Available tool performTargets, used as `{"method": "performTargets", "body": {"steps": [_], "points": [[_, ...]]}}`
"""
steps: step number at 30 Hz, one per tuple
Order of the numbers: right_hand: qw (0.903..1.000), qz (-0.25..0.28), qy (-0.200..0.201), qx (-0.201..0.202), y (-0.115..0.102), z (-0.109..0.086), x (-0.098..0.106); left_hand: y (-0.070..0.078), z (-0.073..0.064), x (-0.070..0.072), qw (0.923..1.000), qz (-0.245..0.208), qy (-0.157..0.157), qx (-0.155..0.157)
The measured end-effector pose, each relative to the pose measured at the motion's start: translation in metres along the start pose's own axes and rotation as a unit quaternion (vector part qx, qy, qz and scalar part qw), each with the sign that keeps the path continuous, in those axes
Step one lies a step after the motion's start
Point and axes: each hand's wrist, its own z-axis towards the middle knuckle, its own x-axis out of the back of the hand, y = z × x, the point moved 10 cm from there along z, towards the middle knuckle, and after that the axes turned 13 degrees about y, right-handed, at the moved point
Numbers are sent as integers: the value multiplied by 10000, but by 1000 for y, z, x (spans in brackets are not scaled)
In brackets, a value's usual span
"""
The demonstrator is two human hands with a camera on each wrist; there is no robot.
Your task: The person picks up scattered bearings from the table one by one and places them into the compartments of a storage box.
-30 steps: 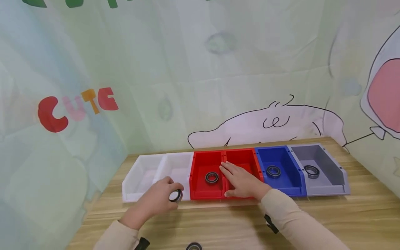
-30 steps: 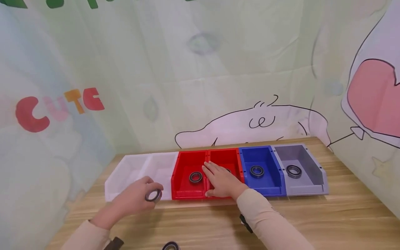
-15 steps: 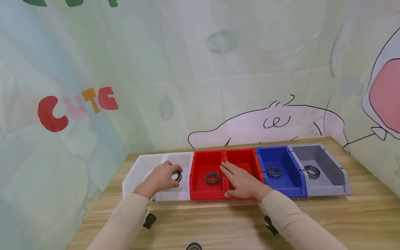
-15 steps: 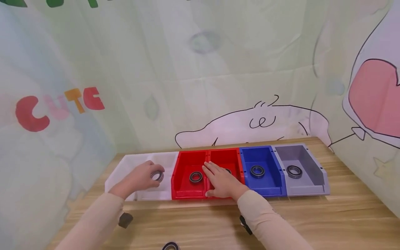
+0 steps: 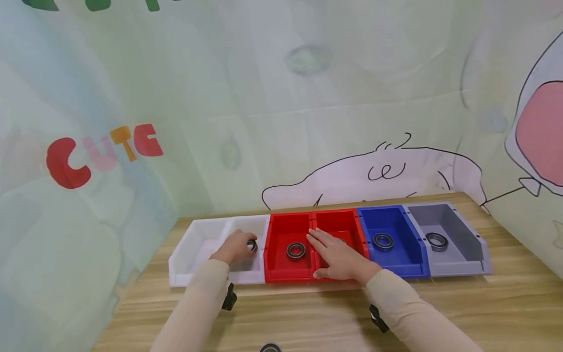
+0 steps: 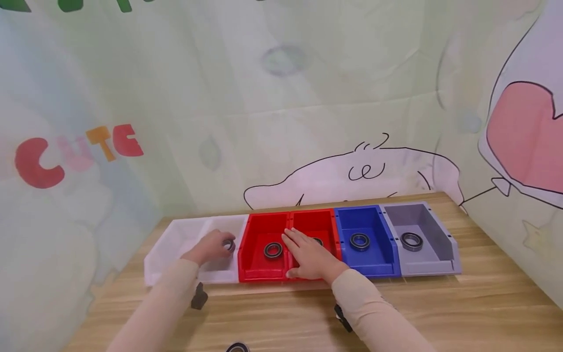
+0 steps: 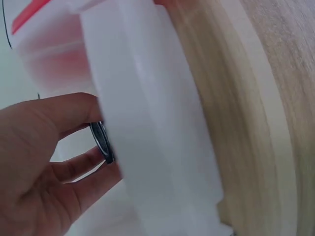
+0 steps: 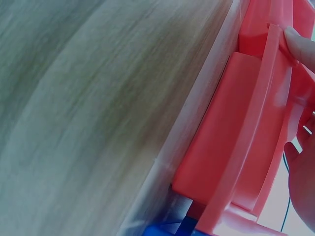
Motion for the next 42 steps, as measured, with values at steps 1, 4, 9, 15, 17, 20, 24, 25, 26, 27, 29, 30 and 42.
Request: {"method": "performTargets", "body": {"steps": [1,4,9,15,17,20,24,25,26,27,29,30,42], "points": [[10000,15,-13,-15,0,0,-1,-3,1,-4,10000,33,-3,11],[10000,49,-22,-23,-1,-1,-1,-7,0,-14,9999,130,3,11],[10000,50,-33,-10,0,-1,-1,-8,-2,-22,9998,184,-36,84],[10000,68,-7,-4,-1,0,1,-15,0,-26,9988,9,-119,469],[10000,86,-21,21,-2,0,1,-16,-2,-23,9982,-95,-33,594],[10000,56,-20,19,-3,0,1,-15,-5,-10,9976,-213,246,615],[10000,-69,-13,-27,0,0,1,-2,-15,22,9964,-176,736,369],[10000,-71,-6,-29,0,0,1,2,-19,31,9959,-141,845,295],[10000,-75,-12,-31,0,0,0,8,-24,40,9951,-104,965,190],[10000,-78,-18,-25,0,0,0,13,-29,48,9943,-59,1062,84],[10000,-67,-35,-35,0,-1,0,27,-42,61,9920,56,1243,-215],[10000,-65,-40,-42,1,-1,0,35,-49,66,9905,94,1315,-379],[9997,-227,-31,59,-1,0,0,112,-147,77,9737,-30,1372,-1821]]}}
